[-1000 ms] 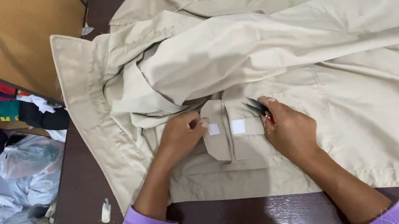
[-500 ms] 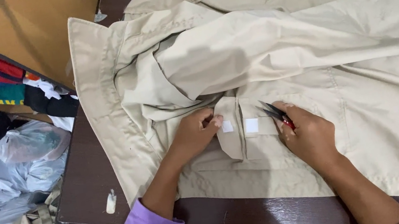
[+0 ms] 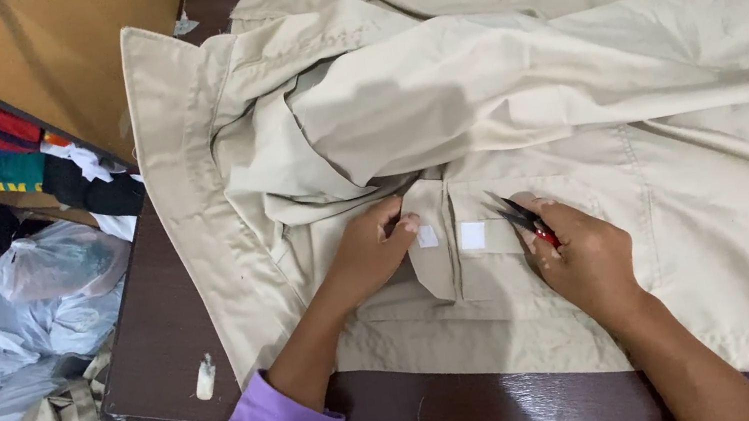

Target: The person uses a pair of scissors to cut loose threads from a beige garment laid out on a table. They repeatedly adjust the fabric to access different areas and snip away excess threads.

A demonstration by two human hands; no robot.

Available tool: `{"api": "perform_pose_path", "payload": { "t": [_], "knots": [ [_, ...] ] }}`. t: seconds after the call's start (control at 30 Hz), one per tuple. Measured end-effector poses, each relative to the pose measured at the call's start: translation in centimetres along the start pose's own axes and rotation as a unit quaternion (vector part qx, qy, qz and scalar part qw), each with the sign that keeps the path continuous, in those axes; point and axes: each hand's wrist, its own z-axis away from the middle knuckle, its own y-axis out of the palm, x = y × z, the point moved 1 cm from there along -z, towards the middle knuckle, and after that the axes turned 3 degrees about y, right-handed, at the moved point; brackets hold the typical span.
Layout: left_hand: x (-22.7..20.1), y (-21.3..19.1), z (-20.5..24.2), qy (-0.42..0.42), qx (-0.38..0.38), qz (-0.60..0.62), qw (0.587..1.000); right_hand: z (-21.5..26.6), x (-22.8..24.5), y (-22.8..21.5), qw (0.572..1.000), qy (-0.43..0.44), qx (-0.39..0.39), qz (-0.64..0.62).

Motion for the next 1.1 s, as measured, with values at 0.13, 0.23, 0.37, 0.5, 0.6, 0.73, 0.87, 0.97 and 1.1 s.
{"api": "perform_pose_path", "payload": {
  "t": [0.13, 0.23, 0.37, 0.5, 0.6, 0.73, 0.87, 0.97, 1.1],
  "knots": [
    [-4.6, 0.0, 1.3, 0.012, 0.018, 0.038, 0.999, 0.3, -0.7, 0.3, 1.0, 0.013, 0.011, -0.004],
    [-5.6, 0.1, 1.5, 0.022, 0.025, 0.056, 0.998, 0.2, -0.7, 0.2, 0.999, 0.021, 0.011, -0.022],
    [-4.4, 0.4, 1.2, 0.047, 0.022, 0.051, 0.997, -0.1, -0.2, -0.4, 0.998, 0.031, 0.012, -0.046],
    [-2.1, 0.4, 0.7, 0.056, 0.028, 0.053, 0.997, 1.0, -0.2, 0.0, 0.989, 0.062, 0.015, -0.135],
    [-0.2, 0.5, 0.1, 0.104, 0.023, 0.013, 0.994, 1.4, 2.0, 0.7, 0.951, 0.13, 0.051, -0.275],
    [-2.5, 1.5, 1.2, 0.347, -0.015, -0.321, 0.881, 1.0, 4.5, 0.7, 0.951, 0.114, 0.073, -0.279],
    [-3.1, 1.9, 1.9, 0.364, 0.155, -0.301, 0.868, 0.3, 4.7, 0.3, 0.943, 0.129, 0.061, -0.299],
    [-5.0, 1.0, 2.2, 0.274, 0.18, -0.231, 0.916, 0.3, 4.8, -0.2, 0.941, 0.147, 0.062, -0.3],
    [-5.2, 1.1, 2.9, 0.311, 0.113, -0.26, 0.907, 0.7, 4.3, 0.1, 0.94, 0.151, 0.069, -0.299]
  ]
}}
